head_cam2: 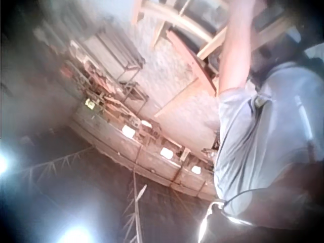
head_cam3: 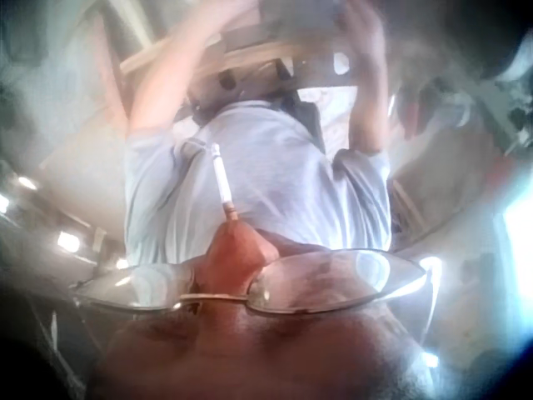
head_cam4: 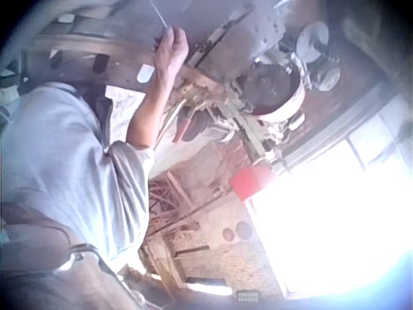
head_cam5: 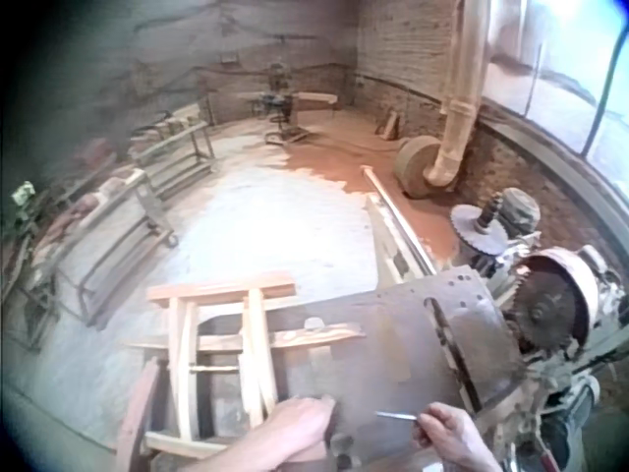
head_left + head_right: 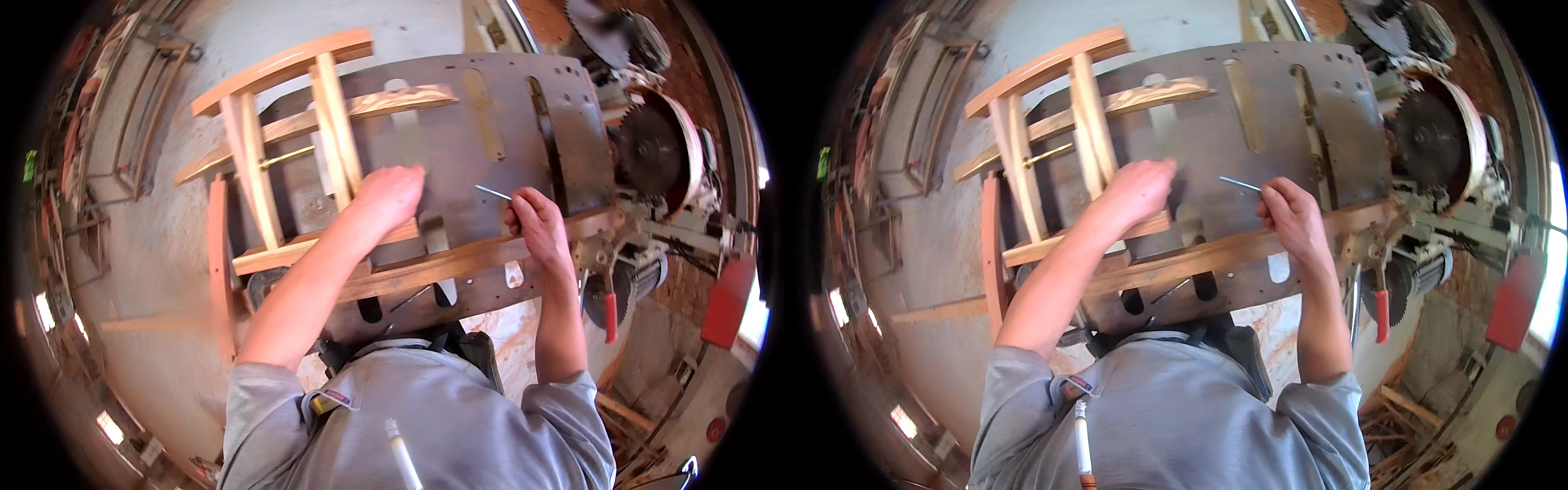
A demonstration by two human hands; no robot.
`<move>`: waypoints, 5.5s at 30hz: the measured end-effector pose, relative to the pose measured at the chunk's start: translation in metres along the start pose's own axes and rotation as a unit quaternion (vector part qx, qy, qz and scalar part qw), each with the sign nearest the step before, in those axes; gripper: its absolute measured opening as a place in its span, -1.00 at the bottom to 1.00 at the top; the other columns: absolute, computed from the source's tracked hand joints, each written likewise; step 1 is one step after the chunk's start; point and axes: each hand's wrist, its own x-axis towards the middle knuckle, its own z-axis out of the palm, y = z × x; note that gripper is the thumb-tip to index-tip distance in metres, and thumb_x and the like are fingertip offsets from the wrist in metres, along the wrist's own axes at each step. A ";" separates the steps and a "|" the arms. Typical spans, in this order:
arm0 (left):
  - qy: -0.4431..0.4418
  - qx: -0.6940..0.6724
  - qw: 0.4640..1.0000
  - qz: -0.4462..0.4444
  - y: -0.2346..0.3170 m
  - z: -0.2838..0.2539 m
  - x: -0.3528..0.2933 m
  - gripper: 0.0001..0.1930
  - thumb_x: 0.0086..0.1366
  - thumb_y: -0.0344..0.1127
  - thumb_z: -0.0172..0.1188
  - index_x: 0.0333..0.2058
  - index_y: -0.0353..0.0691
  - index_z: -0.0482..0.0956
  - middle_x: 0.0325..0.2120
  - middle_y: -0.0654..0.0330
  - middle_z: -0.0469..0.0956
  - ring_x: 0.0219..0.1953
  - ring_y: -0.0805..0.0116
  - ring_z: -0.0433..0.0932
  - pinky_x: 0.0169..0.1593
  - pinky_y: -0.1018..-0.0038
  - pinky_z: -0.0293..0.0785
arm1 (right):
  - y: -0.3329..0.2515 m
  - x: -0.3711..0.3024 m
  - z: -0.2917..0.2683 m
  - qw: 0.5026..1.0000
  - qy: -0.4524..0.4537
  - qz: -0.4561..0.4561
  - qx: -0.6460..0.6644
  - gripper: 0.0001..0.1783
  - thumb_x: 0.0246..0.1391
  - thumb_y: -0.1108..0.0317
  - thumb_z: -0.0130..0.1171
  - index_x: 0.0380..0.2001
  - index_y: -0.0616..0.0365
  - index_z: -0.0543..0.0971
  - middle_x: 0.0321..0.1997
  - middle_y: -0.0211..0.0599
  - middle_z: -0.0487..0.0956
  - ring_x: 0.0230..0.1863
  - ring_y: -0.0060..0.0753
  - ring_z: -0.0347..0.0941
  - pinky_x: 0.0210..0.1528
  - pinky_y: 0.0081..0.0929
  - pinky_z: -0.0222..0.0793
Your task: The person assembles a wooden chair frame on a workbench, inserting brass dowels and tightening screws with a screwdriver. They handle wooden slats, dowels, and screws, and use a clamp to secure the frame during assembly.
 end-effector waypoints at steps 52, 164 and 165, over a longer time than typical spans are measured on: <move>0.434 -0.332 0.762 -0.347 -0.087 -0.030 -0.301 -0.78 0.23 -0.31 0.22 -0.24 -0.33 0.50 -0.42 0.13 0.61 -0.39 0.25 0.61 -0.29 0.34 0.53 | -0.002 -0.082 0.072 0.978 -0.134 -0.022 0.159 -0.90 0.27 0.42 -0.02 -0.30 0.21 0.45 -0.55 -0.41 0.46 -0.60 -0.67 0.31 -0.57 -0.66 0.25; 0.329 -0.460 0.804 -0.181 0.052 0.031 -0.247 -0.46 0.16 -0.56 0.25 0.15 -0.36 0.39 -0.18 0.26 0.54 -0.26 0.61 0.43 -0.16 0.64 0.42 | -0.002 -0.105 0.142 0.935 -0.214 -0.240 -0.148 -0.86 0.06 0.44 0.20 -0.33 0.31 0.58 -0.39 -0.14 0.50 -0.32 -0.13 0.48 -0.26 -0.31 0.38; 0.332 -0.459 0.804 -0.179 0.052 0.032 -0.246 -0.46 0.16 -0.56 0.24 0.15 -0.35 0.40 -0.19 0.27 0.54 -0.27 0.61 0.43 -0.16 0.64 0.42 | -0.002 -0.105 0.141 0.934 -0.217 -0.241 -0.149 -0.87 0.07 0.46 0.19 -0.32 0.31 0.58 -0.39 -0.15 0.49 -0.33 -0.16 0.47 -0.25 -0.33 0.37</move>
